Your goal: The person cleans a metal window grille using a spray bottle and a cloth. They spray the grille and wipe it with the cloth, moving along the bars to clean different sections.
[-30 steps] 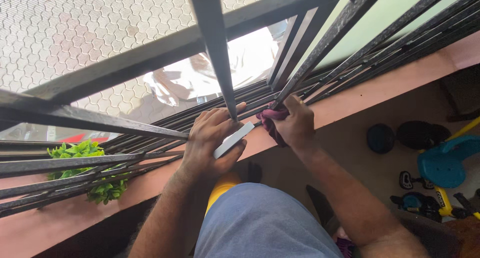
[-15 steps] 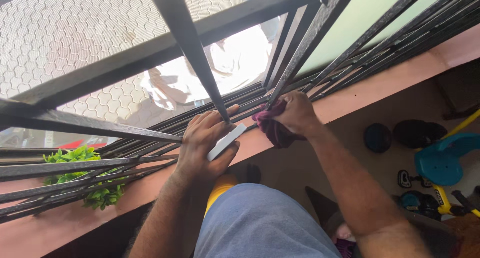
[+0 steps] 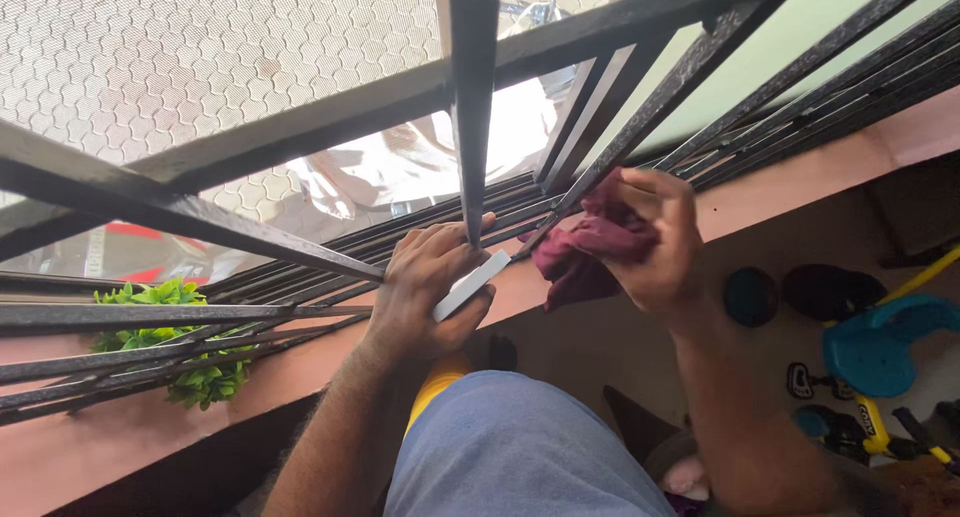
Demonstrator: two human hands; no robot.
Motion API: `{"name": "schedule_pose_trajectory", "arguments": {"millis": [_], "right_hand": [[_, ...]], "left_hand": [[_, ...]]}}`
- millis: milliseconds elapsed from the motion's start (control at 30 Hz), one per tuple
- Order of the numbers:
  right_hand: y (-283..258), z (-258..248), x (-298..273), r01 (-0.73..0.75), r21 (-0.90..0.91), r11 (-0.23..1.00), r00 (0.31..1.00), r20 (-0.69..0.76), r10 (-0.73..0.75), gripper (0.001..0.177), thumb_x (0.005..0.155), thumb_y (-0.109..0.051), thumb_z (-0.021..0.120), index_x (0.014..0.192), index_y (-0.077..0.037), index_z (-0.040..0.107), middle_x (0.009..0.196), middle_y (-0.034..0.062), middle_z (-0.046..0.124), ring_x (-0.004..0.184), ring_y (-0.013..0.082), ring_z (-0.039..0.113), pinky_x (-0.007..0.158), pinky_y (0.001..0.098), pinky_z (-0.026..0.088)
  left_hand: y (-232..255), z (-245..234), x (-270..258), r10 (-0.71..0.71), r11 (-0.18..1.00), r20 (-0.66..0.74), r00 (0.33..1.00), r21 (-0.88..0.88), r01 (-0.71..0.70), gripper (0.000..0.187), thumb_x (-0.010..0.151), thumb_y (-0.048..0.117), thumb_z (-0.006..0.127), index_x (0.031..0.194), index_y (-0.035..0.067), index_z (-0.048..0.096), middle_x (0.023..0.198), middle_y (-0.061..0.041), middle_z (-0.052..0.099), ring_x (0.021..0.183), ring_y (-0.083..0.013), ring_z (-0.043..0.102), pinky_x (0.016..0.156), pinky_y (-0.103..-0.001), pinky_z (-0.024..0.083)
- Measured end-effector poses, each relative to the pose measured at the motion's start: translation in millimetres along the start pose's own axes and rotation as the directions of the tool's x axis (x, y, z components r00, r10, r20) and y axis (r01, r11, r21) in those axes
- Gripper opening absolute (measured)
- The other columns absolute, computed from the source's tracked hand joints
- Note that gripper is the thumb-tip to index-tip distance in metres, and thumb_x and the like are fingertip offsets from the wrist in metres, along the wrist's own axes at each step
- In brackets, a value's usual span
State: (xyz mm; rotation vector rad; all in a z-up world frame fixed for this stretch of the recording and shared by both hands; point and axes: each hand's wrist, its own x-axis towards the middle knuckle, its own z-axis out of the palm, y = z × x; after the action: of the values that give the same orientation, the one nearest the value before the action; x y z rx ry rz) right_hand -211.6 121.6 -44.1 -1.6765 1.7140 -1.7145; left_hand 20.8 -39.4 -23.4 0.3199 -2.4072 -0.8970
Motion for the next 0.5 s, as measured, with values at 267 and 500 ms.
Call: {"name": "schedule_pose_trajectory", "arguments": {"millis": [267, 500], "right_hand": [[-5, 28, 37, -0.173, -0.156, 0.973, 0.979, 0.082, 0.187, 0.049, 0.089, -0.001, 0.086, 0.121, -0.003, 0.049, 0.110, 0.0154, 0.069, 0.099, 0.0191, 0.075, 0.086, 0.0330, 0.064], [5, 65, 1, 0.082, -0.333, 0.939, 0.943, -0.280, -0.182, 0.047, 0.092, 0.003, 0.082, 0.120, 0.000, 0.044, 0.118, 0.0196, 0.064, 0.111, 0.0254, 0.070, 0.095, 0.0323, 0.062]], "left_hand": [[1, 0, 0, -0.005, 1.000, 0.003, 1.000, -0.021, 0.005, 0.030, 0.080, 0.017, 0.075, 0.107, 0.005, 0.070, 0.140, -0.012, 0.064, 0.128, -0.0329, 0.061, 0.109, -0.047, 0.044], [0, -2, -2, -0.028, 1.000, -0.012, 1.000, -0.012, 0.028, 0.028, 0.080, 0.017, 0.075, 0.105, 0.006, 0.071, 0.139, -0.012, 0.064, 0.129, -0.0327, 0.061, 0.110, -0.047, 0.044]]}}
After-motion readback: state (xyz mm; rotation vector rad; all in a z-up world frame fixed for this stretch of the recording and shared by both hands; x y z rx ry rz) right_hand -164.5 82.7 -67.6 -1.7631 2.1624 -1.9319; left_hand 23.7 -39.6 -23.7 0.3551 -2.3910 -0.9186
